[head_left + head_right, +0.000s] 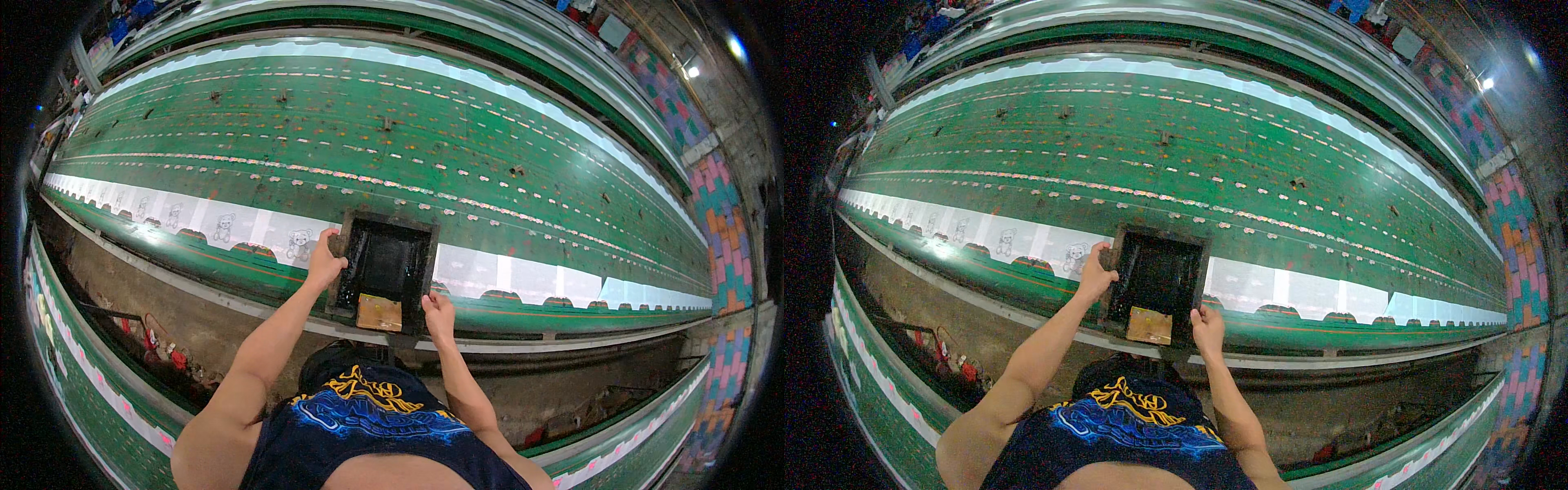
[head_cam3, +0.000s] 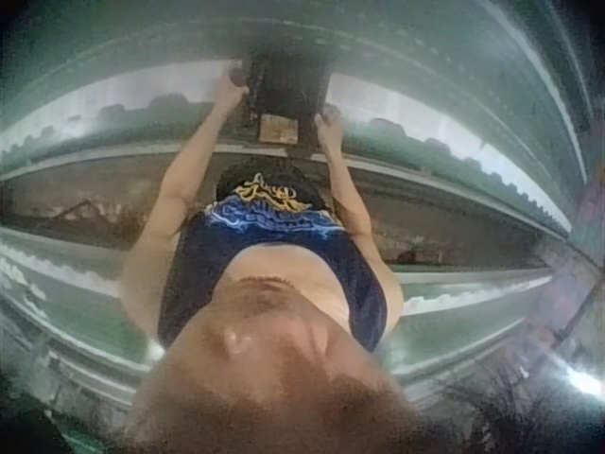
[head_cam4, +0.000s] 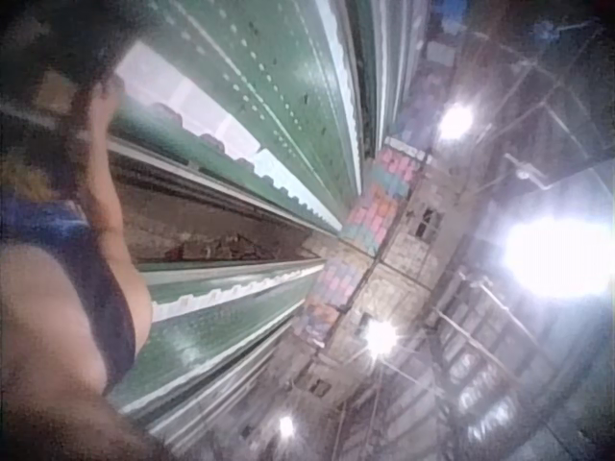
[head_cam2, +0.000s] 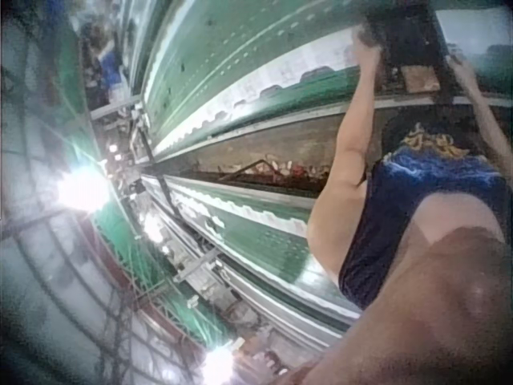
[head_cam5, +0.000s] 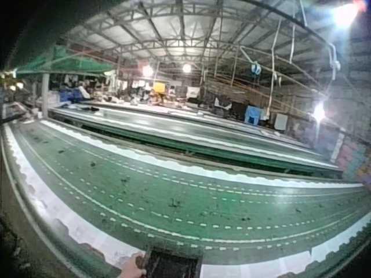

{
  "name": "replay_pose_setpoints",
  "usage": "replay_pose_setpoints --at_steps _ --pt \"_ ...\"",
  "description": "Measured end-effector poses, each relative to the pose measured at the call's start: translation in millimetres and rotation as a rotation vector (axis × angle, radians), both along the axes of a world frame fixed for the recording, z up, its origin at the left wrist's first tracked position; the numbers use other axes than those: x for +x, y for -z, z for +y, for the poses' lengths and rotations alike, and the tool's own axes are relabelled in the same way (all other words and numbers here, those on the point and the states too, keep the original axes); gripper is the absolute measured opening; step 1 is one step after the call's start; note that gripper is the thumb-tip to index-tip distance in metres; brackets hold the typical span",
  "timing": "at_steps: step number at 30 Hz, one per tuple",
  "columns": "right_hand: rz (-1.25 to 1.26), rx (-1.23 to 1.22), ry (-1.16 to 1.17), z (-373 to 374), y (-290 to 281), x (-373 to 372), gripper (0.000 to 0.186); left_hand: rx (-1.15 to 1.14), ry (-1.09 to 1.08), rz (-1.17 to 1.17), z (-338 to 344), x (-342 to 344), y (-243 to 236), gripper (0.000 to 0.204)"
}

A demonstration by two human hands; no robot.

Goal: The person holds a screen printing frame over a long green textile and uses a squeegee to spread ink across the screen, repeatedly moving the frame along the fabric to print a pattern. The person adjusts the frame and repositions it multiple times to continue the print run.

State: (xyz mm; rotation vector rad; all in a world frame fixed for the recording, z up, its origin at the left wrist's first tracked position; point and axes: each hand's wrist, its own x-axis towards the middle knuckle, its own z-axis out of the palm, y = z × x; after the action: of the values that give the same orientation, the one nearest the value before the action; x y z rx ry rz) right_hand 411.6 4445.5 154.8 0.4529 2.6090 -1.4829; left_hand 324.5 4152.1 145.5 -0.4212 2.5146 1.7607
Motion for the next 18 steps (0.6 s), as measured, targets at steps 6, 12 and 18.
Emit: replay_pose_setpoints --at_steps 6,12,18 --pt "0.04 0.025 0.01 5.8 21.3 -0.7 0.037 -0.031 0.017 -0.031 2.3 -6.0 0.0 0.077" --pt "0.527 0.358 -0.206 -20.1 -3.0 7.3 0.043 -0.102 0.017 -0.035 0.9 -11.1 11.6 0.076" --pt "0.474 0.358 -0.844 -41.6 -36.1 14.4 0.04 -0.154 0.044 -0.035 -0.6 -12.0 16.2 0.075"
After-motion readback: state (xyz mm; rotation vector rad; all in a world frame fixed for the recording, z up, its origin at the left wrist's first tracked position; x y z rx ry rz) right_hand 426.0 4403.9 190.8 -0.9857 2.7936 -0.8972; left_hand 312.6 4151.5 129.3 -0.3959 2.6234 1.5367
